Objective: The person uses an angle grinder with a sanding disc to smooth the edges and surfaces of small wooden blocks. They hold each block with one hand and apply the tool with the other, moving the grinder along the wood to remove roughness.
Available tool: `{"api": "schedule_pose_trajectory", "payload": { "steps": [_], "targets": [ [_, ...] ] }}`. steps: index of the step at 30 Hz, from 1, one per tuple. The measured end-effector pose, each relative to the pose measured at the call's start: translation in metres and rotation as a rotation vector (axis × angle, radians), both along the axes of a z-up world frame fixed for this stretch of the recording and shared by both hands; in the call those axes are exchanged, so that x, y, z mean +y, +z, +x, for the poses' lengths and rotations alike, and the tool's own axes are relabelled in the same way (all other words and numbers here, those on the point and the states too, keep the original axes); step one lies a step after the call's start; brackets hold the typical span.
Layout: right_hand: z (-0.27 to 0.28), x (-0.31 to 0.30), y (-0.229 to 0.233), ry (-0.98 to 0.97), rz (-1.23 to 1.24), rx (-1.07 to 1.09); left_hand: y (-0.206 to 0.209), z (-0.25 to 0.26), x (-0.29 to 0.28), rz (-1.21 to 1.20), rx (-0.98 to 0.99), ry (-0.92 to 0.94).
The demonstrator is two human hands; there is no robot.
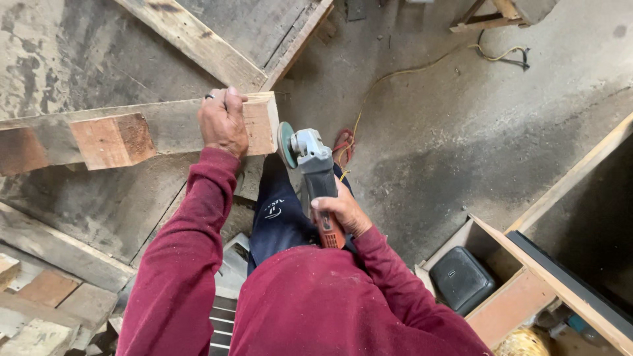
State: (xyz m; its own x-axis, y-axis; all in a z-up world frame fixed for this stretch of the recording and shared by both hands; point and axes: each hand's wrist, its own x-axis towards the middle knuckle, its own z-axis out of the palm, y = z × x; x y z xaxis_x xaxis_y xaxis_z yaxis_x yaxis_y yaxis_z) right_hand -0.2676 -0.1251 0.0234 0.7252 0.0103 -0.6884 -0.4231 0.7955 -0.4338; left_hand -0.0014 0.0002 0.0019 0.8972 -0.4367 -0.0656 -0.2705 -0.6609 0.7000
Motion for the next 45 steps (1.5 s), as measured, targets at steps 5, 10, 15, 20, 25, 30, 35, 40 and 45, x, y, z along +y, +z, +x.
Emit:
{"api": "schedule_pose_trajectory", "payload": {
  "steps": [5,10,15,20,25,30,35,40,45],
  "targets": [
    [0.011,-0.021,-0.013,0.102,-0.11,0.01,-0.003,0.008,-0.002,0.026,-0.011,-0.018],
    [0.03,-0.037,-0.008,0.122,-0.027,0.066,0.005,0.001,0.0,-0.004,-0.017,-0.021],
    [0.028,-0.039,0.006,0.161,-0.055,-0.01,0.008,0.001,-0.002,-0.025,-0.011,-0.017],
    [0.031,-0.04,0.003,0.178,-0.041,0.019,0.009,0.0,-0.004,0.018,-0.005,-0.018],
    [0.043,-0.045,-0.005,0.151,-0.036,0.019,0.01,0.001,-0.002,0.017,0.008,-0.008],
    [0.034,-0.044,0.004,0.158,0.017,0.013,0.01,-0.001,-0.001,0.021,-0.009,-0.028],
    [0.051,-0.046,-0.004,0.123,0.01,0.022,0.011,-0.001,0.001,0.008,0.016,-0.013],
    [0.04,-0.043,0.005,0.129,0.009,0.029,0.01,-0.003,-0.001,0.009,0.001,-0.018],
    [0.054,-0.048,0.005,0.106,0.002,-0.014,0.011,0.002,-0.004,0.041,0.006,-0.025]
  ]
}}
